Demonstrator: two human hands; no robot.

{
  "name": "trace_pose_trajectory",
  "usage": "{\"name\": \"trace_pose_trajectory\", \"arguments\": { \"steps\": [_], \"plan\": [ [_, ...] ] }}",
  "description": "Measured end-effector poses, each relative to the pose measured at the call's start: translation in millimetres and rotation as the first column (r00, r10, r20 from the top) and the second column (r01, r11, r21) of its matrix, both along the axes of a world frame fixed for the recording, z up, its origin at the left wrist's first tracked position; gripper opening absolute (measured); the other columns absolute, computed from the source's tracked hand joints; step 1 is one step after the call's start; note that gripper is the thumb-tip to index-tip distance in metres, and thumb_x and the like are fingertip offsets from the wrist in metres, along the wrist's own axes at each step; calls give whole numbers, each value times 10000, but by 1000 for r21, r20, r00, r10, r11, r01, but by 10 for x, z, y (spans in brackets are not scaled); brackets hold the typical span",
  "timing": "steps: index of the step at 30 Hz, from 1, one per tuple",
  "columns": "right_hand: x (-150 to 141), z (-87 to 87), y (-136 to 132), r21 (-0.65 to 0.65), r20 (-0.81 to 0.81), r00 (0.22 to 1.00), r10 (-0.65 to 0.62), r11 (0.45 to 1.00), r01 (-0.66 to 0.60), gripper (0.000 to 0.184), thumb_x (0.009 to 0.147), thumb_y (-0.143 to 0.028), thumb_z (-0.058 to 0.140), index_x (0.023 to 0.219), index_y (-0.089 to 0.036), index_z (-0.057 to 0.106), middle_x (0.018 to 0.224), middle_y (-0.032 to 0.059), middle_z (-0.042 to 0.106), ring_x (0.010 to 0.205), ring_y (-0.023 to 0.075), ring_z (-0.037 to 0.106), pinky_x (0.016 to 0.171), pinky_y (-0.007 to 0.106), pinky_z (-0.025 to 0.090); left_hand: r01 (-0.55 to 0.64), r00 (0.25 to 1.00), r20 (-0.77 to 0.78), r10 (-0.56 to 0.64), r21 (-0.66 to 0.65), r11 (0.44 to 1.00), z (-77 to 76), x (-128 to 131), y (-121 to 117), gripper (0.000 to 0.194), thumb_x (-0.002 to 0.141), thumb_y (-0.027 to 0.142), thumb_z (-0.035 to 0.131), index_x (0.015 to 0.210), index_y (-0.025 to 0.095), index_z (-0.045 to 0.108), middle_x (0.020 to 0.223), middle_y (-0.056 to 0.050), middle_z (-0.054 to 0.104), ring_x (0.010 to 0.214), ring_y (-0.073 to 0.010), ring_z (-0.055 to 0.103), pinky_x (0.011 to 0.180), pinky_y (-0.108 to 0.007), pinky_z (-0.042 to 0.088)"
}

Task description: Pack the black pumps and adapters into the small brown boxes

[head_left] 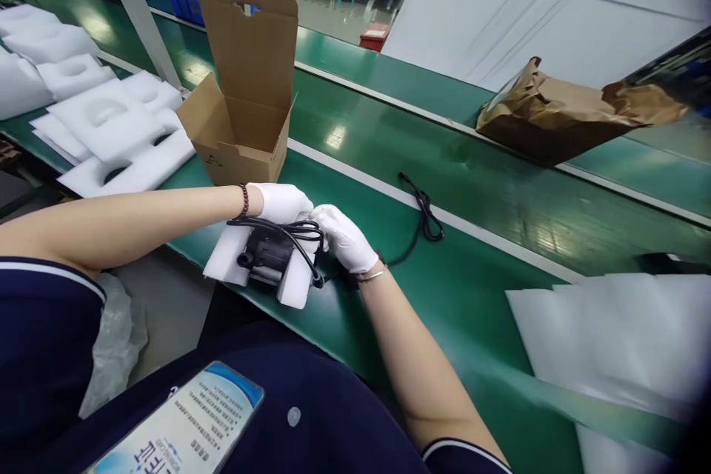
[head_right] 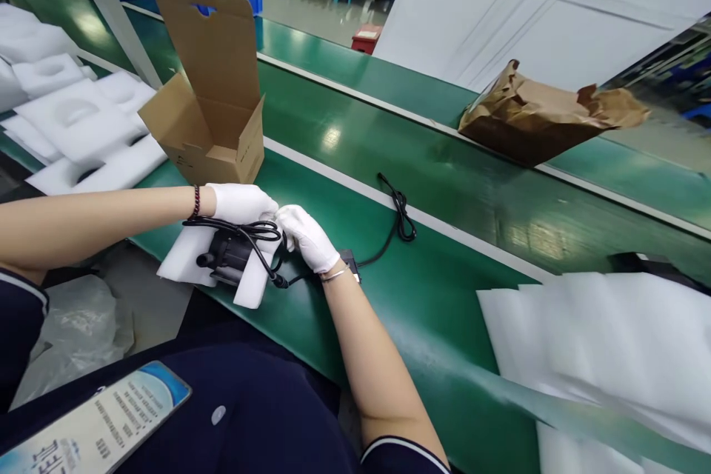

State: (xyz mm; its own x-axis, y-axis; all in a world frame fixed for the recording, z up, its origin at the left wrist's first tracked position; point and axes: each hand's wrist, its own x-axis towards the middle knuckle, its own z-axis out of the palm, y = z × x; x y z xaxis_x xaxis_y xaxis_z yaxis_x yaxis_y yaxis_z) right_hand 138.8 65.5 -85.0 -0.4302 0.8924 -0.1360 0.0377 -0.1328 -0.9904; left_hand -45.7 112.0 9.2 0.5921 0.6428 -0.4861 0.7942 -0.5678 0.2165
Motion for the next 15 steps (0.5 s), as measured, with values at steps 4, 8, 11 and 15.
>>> {"name": "trace_pose_trajectory", "arguments": {
  "steps": [4, 8, 11, 15],
  "plan": [
    [-10, 33, -203, -19, 24, 985, -169, 985, 170, 633, 805, -607, 654, 1249, -183, 504, 1243, 92, 614, 1009, 201, 624, 709, 264, 539, 113, 993, -25, -114, -23, 993, -96, 86, 50, 176, 824, 227, 502, 854, 213, 675, 866, -62, 710, 674, -187, 596, 622, -289, 383],
    [-27, 52, -408, -17, 45, 970, -238, 971, 239, 632, 841, -583, 652, 1308, -186, 496, 1411, 108, 539, 1271, 223, 532, 958, 336, 525, 167, 982, 93, -162, -49, 985, 4, -14, 127, 120, 791, 241, 568, 835, 204, 674, 936, -53, 726, 815, -201, 643, 709, -276, 445],
    [48, 49, -549, -11, 166, 949, -267, 962, 273, 647, 853, -560, 632, 1341, -166, 473, 1408, 134, 542, 1252, 224, 553, 1002, 367, 502, 21, 886, 463, -33, 32, 999, 173, -415, 54, 252, 841, 395, 583, 973, 208, 688, 1219, -52, 679, 1107, -217, 616, 953, -296, 459],
    [135, 76, -669, -35, 406, 903, -142, 985, 171, 684, 889, -438, 592, 1483, -194, 357, 1352, 120, 594, 1076, 221, 654, 995, 385, 493, -543, 586, 759, 284, 107, 833, 18, -1071, -369, 393, 916, 514, 464, 970, 192, 684, 1271, -55, 657, 1176, -235, 585, 1065, -379, 431]
  ]
}}
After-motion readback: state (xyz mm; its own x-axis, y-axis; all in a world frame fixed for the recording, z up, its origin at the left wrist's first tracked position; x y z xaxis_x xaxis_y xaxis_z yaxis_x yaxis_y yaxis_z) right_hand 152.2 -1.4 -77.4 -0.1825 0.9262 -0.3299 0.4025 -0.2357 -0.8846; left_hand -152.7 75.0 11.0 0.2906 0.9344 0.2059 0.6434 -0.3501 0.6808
